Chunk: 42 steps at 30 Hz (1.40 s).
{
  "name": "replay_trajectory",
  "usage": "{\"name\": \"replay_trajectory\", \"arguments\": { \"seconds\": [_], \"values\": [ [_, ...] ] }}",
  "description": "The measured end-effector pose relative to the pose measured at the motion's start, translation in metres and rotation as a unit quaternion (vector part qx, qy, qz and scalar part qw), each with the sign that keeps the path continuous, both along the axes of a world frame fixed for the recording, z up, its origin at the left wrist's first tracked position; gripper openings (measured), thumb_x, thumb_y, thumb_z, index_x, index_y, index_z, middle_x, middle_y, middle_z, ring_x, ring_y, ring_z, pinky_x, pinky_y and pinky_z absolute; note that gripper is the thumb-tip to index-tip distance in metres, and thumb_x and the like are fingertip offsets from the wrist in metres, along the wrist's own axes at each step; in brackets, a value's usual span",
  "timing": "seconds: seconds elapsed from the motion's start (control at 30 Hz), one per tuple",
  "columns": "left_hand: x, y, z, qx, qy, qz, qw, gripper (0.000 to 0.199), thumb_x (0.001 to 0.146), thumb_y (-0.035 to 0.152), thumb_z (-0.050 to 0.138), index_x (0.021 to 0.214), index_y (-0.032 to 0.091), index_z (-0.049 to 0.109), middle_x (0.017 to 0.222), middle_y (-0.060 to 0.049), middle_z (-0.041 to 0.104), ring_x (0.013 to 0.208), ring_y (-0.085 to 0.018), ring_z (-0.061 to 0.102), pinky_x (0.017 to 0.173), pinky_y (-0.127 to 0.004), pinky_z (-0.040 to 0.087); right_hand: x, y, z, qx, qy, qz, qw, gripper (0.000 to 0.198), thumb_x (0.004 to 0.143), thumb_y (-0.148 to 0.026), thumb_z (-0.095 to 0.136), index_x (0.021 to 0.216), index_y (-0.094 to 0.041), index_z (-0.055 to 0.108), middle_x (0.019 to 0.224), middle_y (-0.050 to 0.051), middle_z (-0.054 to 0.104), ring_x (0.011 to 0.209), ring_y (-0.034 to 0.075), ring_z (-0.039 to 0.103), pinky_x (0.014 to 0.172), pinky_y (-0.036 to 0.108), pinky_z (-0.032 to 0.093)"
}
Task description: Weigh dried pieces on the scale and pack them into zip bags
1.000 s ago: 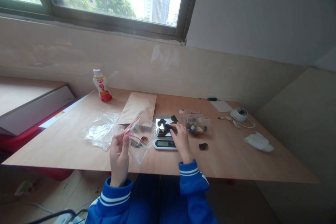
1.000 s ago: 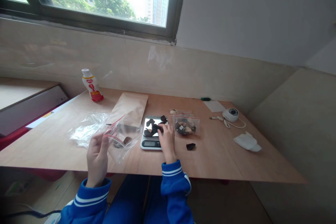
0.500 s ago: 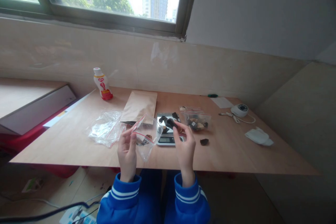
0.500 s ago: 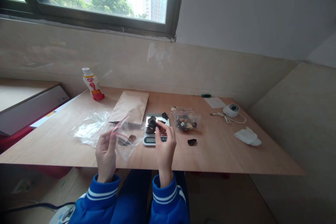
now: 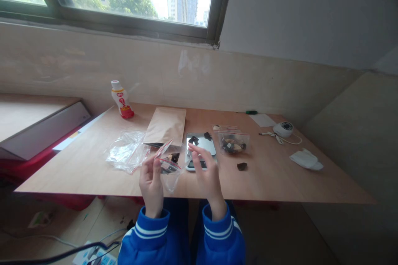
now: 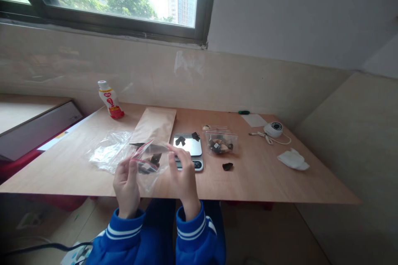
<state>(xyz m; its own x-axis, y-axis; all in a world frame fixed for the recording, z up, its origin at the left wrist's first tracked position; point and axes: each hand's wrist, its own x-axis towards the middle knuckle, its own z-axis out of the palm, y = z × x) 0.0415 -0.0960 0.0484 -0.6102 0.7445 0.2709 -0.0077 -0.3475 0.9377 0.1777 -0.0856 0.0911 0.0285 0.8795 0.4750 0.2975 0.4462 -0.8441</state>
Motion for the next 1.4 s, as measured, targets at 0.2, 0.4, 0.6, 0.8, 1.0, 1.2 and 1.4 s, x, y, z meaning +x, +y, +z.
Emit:
{"name": "replay_trajectory", "arguments": {
  "seconds": [0.2,0.4,0.6,0.8,1.0,1.2,1.4],
  "values": [
    [-0.004,0.008,-0.006,0.002,-0.019,0.034,0.999,0.032,0.082,0.044,0.060,0.100,0.018,0.062,0.085,-0.002,0.067,0.077,-0.014,0.063,0.073,-0.025,0.050,0.013,0.026,-0.046,-0.038,-0.084,-0.068,0.993,0.029,0.091,-0.024,0.044,0.114,-0.021,0.061,0.115,0.007,0.065,0.111,0.022,0.054,0.098,0.039,0.041],
    [-0.009,0.003,-0.003,-0.001,-0.005,0.039,0.999,0.033,0.081,0.045,0.059,0.099,0.018,0.062,0.086,-0.002,0.067,0.078,-0.014,0.062,0.074,-0.026,0.049,-0.006,0.045,-0.070,-0.045,-0.243,-0.127,0.961,0.030,0.085,-0.016,0.051,0.112,-0.023,0.062,0.115,0.007,0.065,0.118,0.029,0.046,0.102,0.052,0.025],
    [-0.016,-0.001,-0.003,0.001,-0.005,0.062,0.998,0.033,0.080,0.045,0.061,0.098,0.018,0.063,0.083,-0.002,0.066,0.076,-0.014,0.062,0.072,-0.026,0.049,0.009,0.042,-0.064,-0.052,-0.173,-0.187,0.966,0.020,0.083,-0.030,0.059,0.101,-0.022,0.065,0.101,0.008,0.068,0.103,0.029,0.054,0.092,0.049,0.033],
    [0.001,0.004,0.001,0.003,-0.003,0.021,1.000,0.033,0.081,0.046,0.060,0.097,0.018,0.063,0.086,-0.003,0.067,0.078,-0.014,0.063,0.072,-0.025,0.050,0.001,0.018,-0.016,0.013,-0.003,-0.198,0.980,0.025,0.085,-0.035,0.058,0.104,-0.020,0.060,0.105,0.007,0.065,0.100,0.021,0.056,0.091,0.037,0.040],
    [0.001,0.005,0.002,-0.003,-0.002,0.031,1.000,0.032,0.081,0.046,0.059,0.096,0.017,0.063,0.080,-0.002,0.065,0.072,-0.013,0.061,0.067,-0.024,0.049,-0.014,0.011,0.002,0.002,-0.035,0.030,0.999,0.026,0.094,-0.036,0.044,0.107,-0.027,0.065,0.118,0.003,0.062,0.115,0.018,0.051,0.100,0.035,0.036],
    [-0.027,0.004,-0.007,-0.004,-0.021,0.087,0.996,0.034,0.080,0.047,0.060,0.096,0.017,0.062,0.086,-0.002,0.066,0.078,-0.014,0.062,0.075,-0.027,0.049,0.005,0.073,-0.032,-0.035,-0.152,-0.078,0.985,0.030,0.090,-0.024,0.043,0.111,-0.018,0.064,0.117,0.010,0.063,0.110,0.023,0.050,0.098,0.041,0.035],
    [-0.039,0.001,-0.002,0.014,-0.049,0.122,0.991,0.034,0.079,0.046,0.062,0.095,0.016,0.062,0.089,-0.003,0.066,0.085,-0.015,0.062,0.084,-0.030,0.048,0.011,0.107,-0.048,-0.077,-0.338,-0.074,0.935,0.028,0.082,-0.012,0.053,0.102,-0.023,0.068,0.113,0.007,0.067,0.104,0.029,0.047,0.090,0.048,0.032]
  ]
}}
